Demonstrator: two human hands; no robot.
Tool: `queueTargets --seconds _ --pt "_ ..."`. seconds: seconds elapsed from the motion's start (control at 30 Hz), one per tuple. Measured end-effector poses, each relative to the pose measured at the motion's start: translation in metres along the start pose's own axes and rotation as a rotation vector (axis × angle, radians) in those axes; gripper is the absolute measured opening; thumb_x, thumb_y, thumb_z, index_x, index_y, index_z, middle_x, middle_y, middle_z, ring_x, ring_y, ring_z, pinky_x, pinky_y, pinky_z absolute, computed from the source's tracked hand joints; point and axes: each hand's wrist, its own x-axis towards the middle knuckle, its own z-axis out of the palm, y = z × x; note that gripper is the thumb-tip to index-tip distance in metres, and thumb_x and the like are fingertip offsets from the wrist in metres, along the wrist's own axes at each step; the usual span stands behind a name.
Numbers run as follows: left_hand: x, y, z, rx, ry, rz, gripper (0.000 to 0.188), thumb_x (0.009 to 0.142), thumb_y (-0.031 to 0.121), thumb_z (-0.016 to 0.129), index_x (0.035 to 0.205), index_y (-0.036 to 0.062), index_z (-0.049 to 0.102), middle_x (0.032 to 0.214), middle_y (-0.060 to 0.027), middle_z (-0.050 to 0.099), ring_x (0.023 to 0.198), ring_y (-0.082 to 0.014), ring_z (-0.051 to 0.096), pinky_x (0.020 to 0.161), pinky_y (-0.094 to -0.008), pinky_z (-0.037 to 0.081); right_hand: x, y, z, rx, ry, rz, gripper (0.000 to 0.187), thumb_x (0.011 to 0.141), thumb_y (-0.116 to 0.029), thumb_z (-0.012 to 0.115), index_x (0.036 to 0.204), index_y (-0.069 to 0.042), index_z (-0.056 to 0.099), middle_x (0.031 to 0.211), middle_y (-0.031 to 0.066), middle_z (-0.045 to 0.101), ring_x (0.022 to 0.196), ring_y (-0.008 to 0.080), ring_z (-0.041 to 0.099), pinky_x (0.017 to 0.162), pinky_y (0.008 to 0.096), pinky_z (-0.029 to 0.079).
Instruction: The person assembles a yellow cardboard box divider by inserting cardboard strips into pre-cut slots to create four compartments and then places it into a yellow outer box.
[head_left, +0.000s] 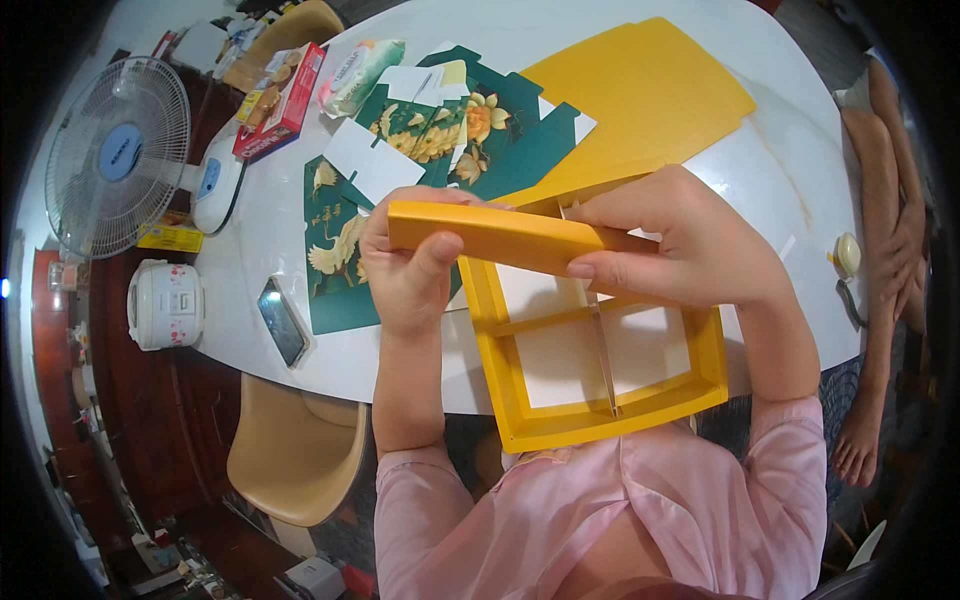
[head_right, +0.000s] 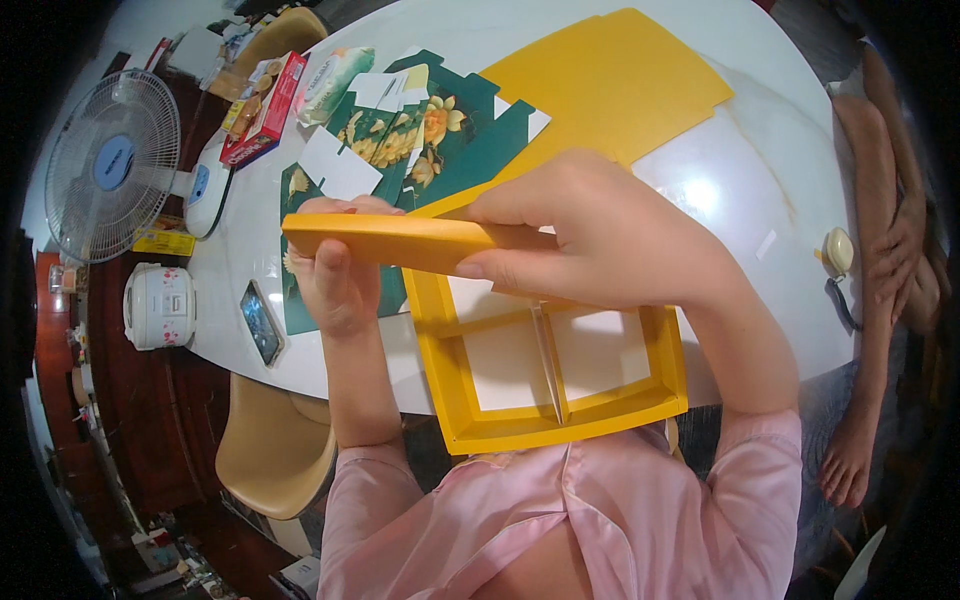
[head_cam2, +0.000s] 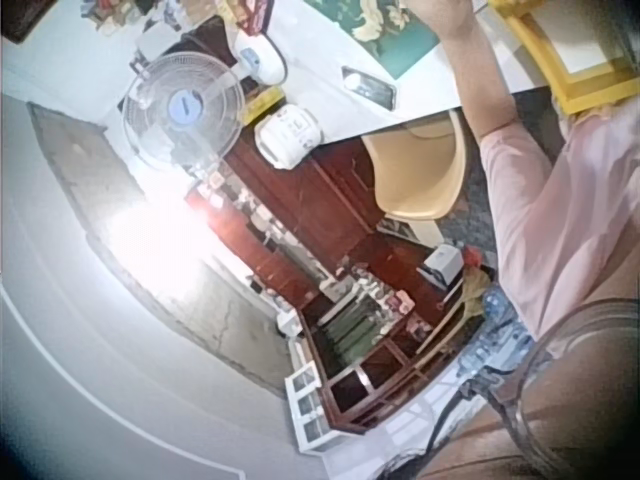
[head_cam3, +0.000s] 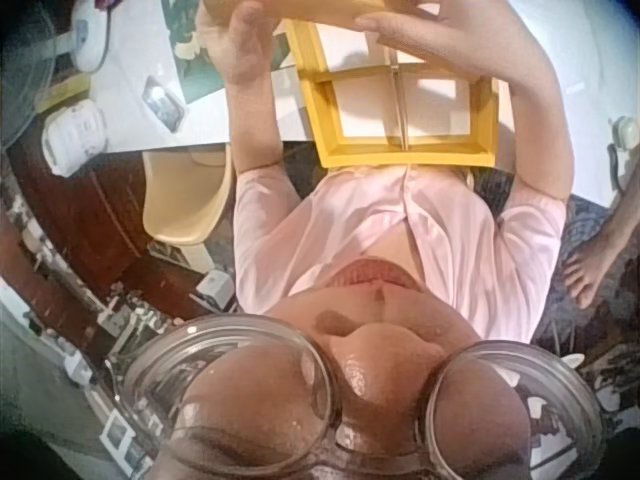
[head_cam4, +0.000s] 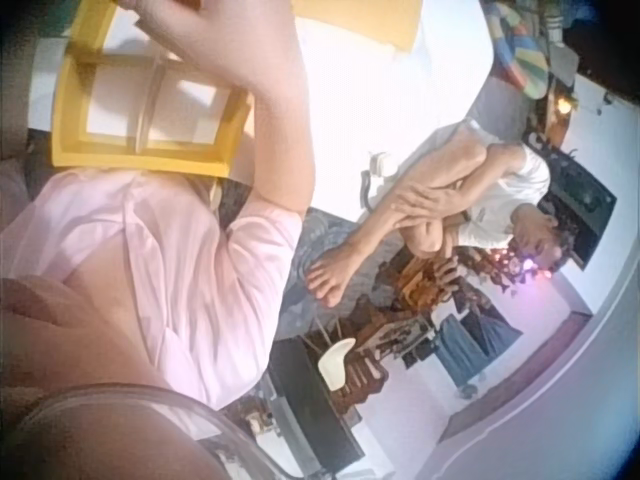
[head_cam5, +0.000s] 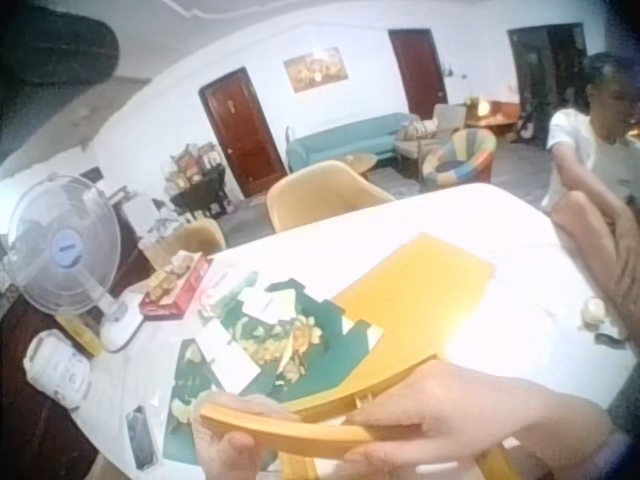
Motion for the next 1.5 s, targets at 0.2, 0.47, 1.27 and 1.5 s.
queueTargets --seconds 0.2,0.47,1.27,1.5 --pt "0.005 0.003 -0.004 0.063 0.343 0.118 0.018 0.096 0.02 0.069 0.107 0.0066 0.066 0.098 -0.0055 0.072 0.088 -0.0136 0.07 0.082 -0.0293 0.056 0.001 0.015 0.009 -0.074 0.289 -0.145 0.034 0.078 -0.018 0.078 0.106 -0.001 0.069 0.079 0.0173 0.066 0.072 0.0352 0.065 0.065 0.0381 0.05" --pt "0.011 0.036 -0.023 0.585 0.093 -0.13 0.034 0.084 0.014 0.079 0.114 0.0049 0.066 0.109 -0.0066 0.071 0.098 -0.0176 0.067 0.09 -0.0359 0.053 -0.005 0.007 -0.014 -0.143 0.092 0.039 0.024 0.08 -0.013 0.073 0.1 -0.001 0.068 0.082 0.018 0.067 0.077 0.0372 0.064 0.068 0.0407 0.05" --pt "0.0 0.019 0.018 1.105 -0.381 -0.154 0.021 0.089 0.006 0.072 0.107 -0.0045 0.069 0.092 -0.0076 0.075 0.087 -0.0107 0.071 0.073 -0.0214 0.053 0.001 0.016 0.008 -0.354 0.004 -0.036 0.024 0.087 -0.014 0.074 0.109 -0.005 0.072 0.095 0.0114 0.072 0.079 0.0232 0.069 0.072 0.026 0.056" --pt "-0.002 0.016 0.02 0.975 -0.286 -0.156 0.021 0.088 -0.001 0.071 0.109 -0.0048 0.069 0.093 -0.0054 0.074 0.087 -0.0086 0.068 0.077 -0.0206 0.052 0.007 -0.009 -0.011 -0.295 0.105 -0.012 0.02 0.08 -0.012 0.081 0.09 0.003 0.073 0.076 0.0133 0.07 0.063 0.0214 0.065 0.06 0.0288 0.051"
